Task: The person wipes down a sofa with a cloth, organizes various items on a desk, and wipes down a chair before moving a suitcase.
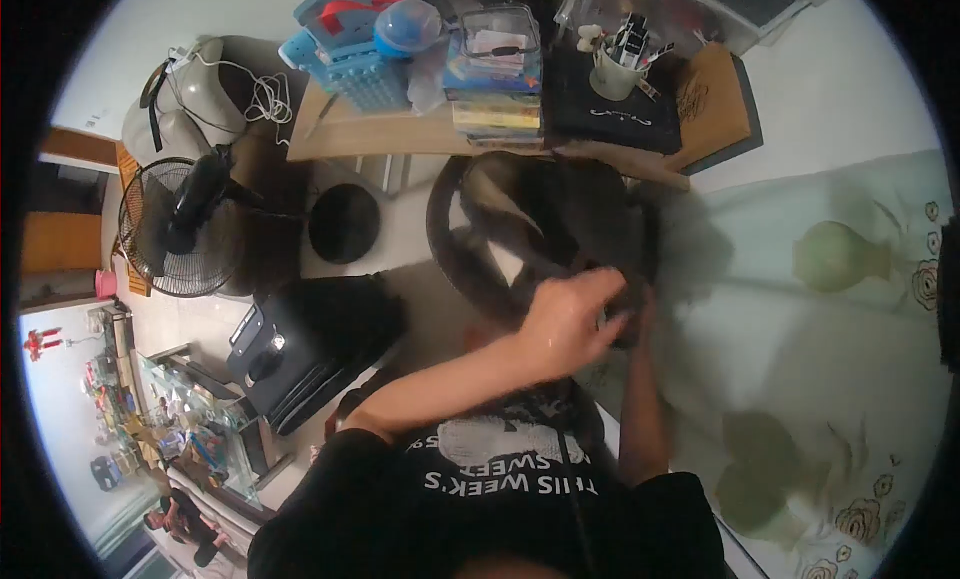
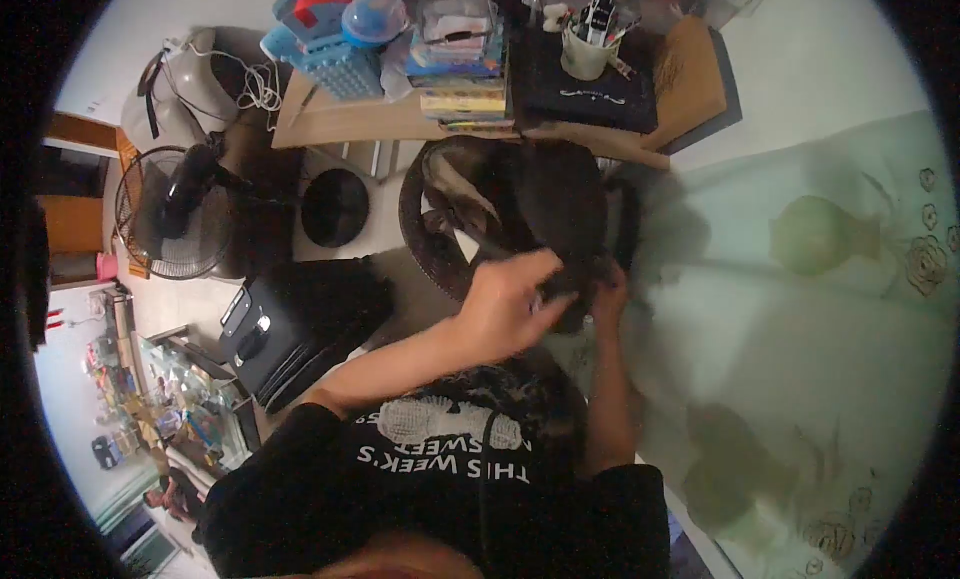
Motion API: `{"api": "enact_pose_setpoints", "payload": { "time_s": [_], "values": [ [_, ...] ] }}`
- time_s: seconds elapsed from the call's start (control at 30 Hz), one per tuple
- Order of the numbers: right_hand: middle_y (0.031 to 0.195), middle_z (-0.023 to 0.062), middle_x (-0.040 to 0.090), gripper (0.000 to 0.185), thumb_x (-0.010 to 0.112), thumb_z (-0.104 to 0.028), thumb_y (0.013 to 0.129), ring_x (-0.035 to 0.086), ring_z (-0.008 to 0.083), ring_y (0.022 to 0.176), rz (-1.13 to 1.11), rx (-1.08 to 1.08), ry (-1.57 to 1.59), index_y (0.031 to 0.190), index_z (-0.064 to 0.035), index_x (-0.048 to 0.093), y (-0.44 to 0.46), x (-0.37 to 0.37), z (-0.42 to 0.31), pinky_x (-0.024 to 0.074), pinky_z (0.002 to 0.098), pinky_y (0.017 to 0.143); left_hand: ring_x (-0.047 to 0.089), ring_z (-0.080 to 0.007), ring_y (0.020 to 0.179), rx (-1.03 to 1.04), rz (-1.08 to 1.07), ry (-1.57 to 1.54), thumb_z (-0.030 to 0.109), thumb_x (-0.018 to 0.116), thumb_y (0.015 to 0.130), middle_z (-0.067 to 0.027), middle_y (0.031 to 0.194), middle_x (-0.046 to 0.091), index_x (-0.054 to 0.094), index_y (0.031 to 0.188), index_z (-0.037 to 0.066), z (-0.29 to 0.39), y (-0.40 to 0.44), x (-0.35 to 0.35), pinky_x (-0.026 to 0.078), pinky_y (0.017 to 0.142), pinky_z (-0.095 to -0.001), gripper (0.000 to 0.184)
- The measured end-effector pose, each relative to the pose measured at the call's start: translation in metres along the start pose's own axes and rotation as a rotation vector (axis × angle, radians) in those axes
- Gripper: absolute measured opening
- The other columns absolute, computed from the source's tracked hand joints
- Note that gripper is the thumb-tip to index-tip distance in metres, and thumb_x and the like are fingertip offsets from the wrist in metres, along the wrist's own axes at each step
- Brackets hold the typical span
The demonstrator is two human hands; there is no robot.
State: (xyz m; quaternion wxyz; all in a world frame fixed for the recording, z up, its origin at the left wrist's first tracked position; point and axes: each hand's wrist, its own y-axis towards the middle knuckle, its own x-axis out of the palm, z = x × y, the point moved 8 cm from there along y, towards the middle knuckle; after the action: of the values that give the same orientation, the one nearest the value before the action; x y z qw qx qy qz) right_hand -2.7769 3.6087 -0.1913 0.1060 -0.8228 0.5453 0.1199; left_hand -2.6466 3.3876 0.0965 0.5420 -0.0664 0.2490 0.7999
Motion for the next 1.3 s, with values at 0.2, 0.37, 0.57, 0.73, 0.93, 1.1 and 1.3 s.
{"api": "enact_pose_setpoints", "payload": {
  "time_s": [0.2,0.37,0.57,0.73,0.93,1.1,1.3],
  "values": [
    [0.127,0.0151,0.053,0.045,0.053,-0.018,0.085,0.053,0.0315,0.115,-0.002,0.48,0.799,0.126,-0.0005,0.05,0.007,-0.009,0.005,0.041,0.0411,0.099,0.057,-0.0326,0.064,0.142,-0.097,-0.236,0.009,0.072,0.07,-0.011,0.073,0.056,0.058,0.087,0.004,0.095,-0.027,-0.047,0.043,0.051,-0.0387,0.023],
    [0.128,0.0115,0.053,0.045,0.05,-0.025,0.088,0.053,0.0268,0.116,-0.085,0.552,0.865,0.126,-0.0023,0.05,-0.008,0.016,-0.098,0.0429,0.0382,0.098,0.058,-0.0227,0.054,0.643,0.315,-0.18,0.019,0.082,0.056,-0.0082,0.068,0.052,0.06,0.077,0.003,0.137,-0.055,-0.126,0.039,0.045,-0.0292,0.034],
    [0.11,0.0115,0.063,0.039,0.054,-0.02,0.086,0.061,0.024,0.101,-0.554,0.616,0.692,0.12,-0.0008,0.056,-0.013,0.102,-0.06,0.0485,0.0353,0.088,0.062,-0.0213,0.083,0.302,0.982,-0.275,0.019,0.076,0.062,-0.0119,0.088,0.056,0.057,0.103,0.0,0.101,-0.129,-0.129,0.045,0.062,-0.0279,0.049],
    [0.098,0.0112,0.067,0.035,0.059,-0.02,0.082,0.063,0.0225,0.085,-0.341,0.459,0.035,0.111,0.0005,0.059,0.011,0.135,-0.009,0.0506,0.0347,0.077,0.062,-0.0214,0.084,0.236,1.03,-0.184,0.019,0.076,0.063,-0.012,0.089,0.056,0.057,0.104,0.0,0.093,-0.123,-0.13,0.045,0.063,-0.0283,0.049],
    [0.121,0.0159,0.05,0.053,0.066,-0.022,0.077,0.051,0.0366,0.112,-0.739,-0.252,-0.379,0.128,-0.0155,0.051,-0.045,0.243,-0.107,0.0472,0.0454,0.088,0.061,-0.0214,0.085,0.129,1.163,-0.047,0.018,0.075,0.064,-0.0121,0.09,0.056,0.056,0.105,0.0,0.071,-0.116,-0.142,0.045,0.064,-0.0287,0.049],
    [0.132,0.0134,0.042,0.053,0.068,-0.025,0.076,0.044,0.0364,0.119,-0.82,-0.479,-0.495,0.127,-0.0165,0.052,-0.04,0.327,-0.122,0.0458,0.0457,0.09,0.061,-0.0215,0.086,0.055,1.271,0.034,0.018,0.074,0.065,-0.0122,0.091,0.056,0.055,0.106,0.0,0.05,-0.118,-0.164,0.045,0.065,-0.0291,0.049],
    [0.134,0.0175,0.043,0.046,0.064,-0.025,0.08,0.039,0.0399,0.126,-0.454,-0.552,-0.533,0.121,-0.0087,0.054,0.083,0.414,-0.1,0.0413,0.0519,0.094,0.061,-0.0215,0.087,-0.027,1.329,0.076,0.017,0.073,0.066,-0.0123,0.092,0.056,0.054,0.107,0.0,0.01,-0.117,-0.185,0.045,0.066,-0.0295,0.048]
  ]
}}
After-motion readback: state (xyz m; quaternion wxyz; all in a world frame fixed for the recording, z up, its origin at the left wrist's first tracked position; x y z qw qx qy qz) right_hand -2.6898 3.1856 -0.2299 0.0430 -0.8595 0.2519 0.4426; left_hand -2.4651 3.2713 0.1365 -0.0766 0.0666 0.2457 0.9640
